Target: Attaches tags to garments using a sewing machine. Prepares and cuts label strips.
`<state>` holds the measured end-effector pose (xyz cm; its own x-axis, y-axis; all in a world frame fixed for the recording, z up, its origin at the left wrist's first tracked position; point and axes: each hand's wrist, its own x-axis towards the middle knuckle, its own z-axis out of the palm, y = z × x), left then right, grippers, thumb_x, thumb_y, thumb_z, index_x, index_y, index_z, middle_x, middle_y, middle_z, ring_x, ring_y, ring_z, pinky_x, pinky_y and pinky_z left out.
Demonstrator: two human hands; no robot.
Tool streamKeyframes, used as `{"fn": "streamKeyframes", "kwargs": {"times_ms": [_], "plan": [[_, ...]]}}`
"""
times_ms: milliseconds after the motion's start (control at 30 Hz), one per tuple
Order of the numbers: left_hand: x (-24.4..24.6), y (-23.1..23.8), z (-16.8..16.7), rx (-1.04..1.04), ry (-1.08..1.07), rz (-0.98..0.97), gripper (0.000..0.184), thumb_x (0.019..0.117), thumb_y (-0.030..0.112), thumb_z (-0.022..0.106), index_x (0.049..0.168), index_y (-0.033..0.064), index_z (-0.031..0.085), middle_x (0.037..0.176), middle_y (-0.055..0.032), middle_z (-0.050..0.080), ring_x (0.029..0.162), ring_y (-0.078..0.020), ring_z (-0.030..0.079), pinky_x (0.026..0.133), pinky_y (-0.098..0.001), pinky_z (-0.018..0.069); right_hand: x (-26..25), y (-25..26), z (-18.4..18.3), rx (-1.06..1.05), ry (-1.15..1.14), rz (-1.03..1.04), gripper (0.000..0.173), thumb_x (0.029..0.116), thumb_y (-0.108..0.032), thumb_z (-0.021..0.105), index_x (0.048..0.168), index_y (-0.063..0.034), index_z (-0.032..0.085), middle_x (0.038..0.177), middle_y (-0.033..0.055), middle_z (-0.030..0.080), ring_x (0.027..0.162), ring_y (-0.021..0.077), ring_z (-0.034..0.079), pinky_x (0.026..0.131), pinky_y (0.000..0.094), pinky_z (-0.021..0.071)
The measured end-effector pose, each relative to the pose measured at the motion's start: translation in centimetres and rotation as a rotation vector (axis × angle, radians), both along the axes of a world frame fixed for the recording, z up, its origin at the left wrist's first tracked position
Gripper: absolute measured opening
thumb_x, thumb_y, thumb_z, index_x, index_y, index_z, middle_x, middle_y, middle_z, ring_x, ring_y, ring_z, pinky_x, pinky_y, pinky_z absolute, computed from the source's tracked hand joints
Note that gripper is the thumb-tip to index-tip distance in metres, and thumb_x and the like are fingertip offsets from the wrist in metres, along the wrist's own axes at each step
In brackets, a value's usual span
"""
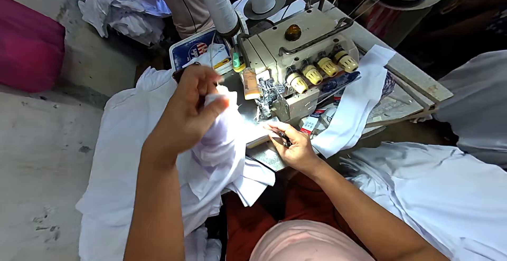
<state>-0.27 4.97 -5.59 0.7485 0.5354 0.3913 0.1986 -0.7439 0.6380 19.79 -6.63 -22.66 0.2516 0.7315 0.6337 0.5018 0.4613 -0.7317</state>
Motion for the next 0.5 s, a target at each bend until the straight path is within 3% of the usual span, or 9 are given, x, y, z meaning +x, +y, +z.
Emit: {"fn": "streamKeyframes", "kwargs": {"times_ms": [33,100,167,233,333,367,400,467,500], "plan": [[-0.6,-1.2,-0.5,0.000,-0.043,0.000,0.025,0.0963,0.019,0.064,0.118,0.0097,0.054,0.090,0.0103,0.060,0.077,0.0050,0.058,0.070,-0.0149,0.0514,0.2,-0.4,0.7,-0.049,0.034,0.035,0.022,0.0937,-0.004,0.062,0.112,0.0056,0.072,0.098,0.0127,0.076,0.085,0.0058,0.070,0.081,0.0182,0.0547],[-1.3,-2.9,-1.7,0.037,-0.145,-0.037,0.009,0.0964,0.027,0.068,0.096,0.0197,0.062,0.088,0.0142,0.061,0.078,0.0081,0.058,0.068,-0.0105,0.0503,0.4,-1.1,2.4,-0.043,0.082,0.069,0.020,0.0941,-0.005,0.062,0.105,0.0079,0.072,0.088,0.0097,0.072,0.077,-0.0021,0.062,0.076,0.0113,0.0495],[-1.4,-4.0,-2.6,0.114,-0.219,-0.065,0.011,0.0966,0.028,0.070,0.088,0.0233,0.066,0.101,0.0161,0.060,0.091,0.0110,0.057,0.077,-0.0061,0.0487,0.7,-1.6,4.0,0.076,0.078,0.143,0.020,0.0971,-0.007,0.061,0.106,0.0093,0.068,0.091,0.0087,0.068,0.077,-0.0062,0.055,0.074,0.0073,0.0456],[-1.2,-4.7,-3.2,0.206,-0.221,-0.042,0.011,0.0968,0.032,0.070,0.087,0.0266,0.067,0.120,0.0178,0.055,0.110,0.0116,0.051,0.092,-0.0068,0.0447,1.0,-2.1,5.5,0.177,0.022,0.232,0.024,0.1025,-0.016,0.059,0.114,0.0046,0.063,0.117,0.0127,0.067,0.093,-0.0027,0.061,0.085,0.0102,0.0485],[-0.6,-5.3,-3.4,0.293,-0.162,-0.077,0.016,0.1035,0.031,0.060,0.091,0.0210,0.061,0.111,0.0106,0.056,0.118,0.0039,0.050,0.104,-0.0160,0.0393,1.3,-2.3,7.7,0.249,-0.086,0.321,0.031,0.1057,-0.029,0.057,0.121,-0.0013,0.059,0.134,0.0130,0.060,0.098,0.0005,0.061,0.086,0.0118,0.0487],[-0.3,-5.5,-3.4,0.306,-0.139,-0.105,0.016,0.1054,0.028,0.056,0.092,0.0183,0.057,0.104,0.0076,0.059,0.115,0.0009,0.053,0.106,-0.0196,0.0388,1.4,-2.3,8.1,0.251,-0.119,0.337,0.035,0.1046,-0.032,0.059,0.122,-0.0014,0.059,0.131,0.0126,0.062,0.096,0.0004,0.061,0.084,0.0113,0.0486],[-0.1,-5.7,-3.5,0.315,-0.114,-0.119,0.016,0.1068,0.026,0.053,0.094,0.0163,0.055,0.098,0.0052,0.063,0.111,-0.0003,0.057,0.108,-0.0227,0.0374,1.5,-2.3,8.2,0.249,-0.159,0.333,0.036,0.1027,-0.032,0.061,0.120,-0.0002,0.062,0.118,0.0126,0.067,0.086,0.0010,0.059,0.076,0.0109,0.0469],[-0.2,-5.8,-3.6,0.361,-0.029,-0.094,0.018,0.1083,0.027,0.050,0.098,0.0133,0.055,0.090,0.0014,0.068,0.101,-0.0004,0.064,0.119,-0.0314,0.0286,1.7,-2.2,7.8,0.233,-0.260,0.298,0.023,0.0964,-0.017,0.063,0.106,0.0020,0.071,0.084,0.0110,0.070,0.068,0.0073,0.059,0.062,0.0169,0.0458],[-0.6,-5.6,-3.7,0.405,0.040,-0.055,0.024,0.1078,0.033,0.051,0.099,0.0125,0.058,0.086,-0.0006,0.068,0.094,-0.0037,0.066,0.121,-0.0402,0.0253,1.7,-2.3,7.6,0.208,-0.298,0.274,0.017,0.0936,-0.011,0.060,0.097,0.0012,0.072,0.074,0.0098,0.069,0.063,0.0102,0.060,0.059,0.0203,0.0455]]}}
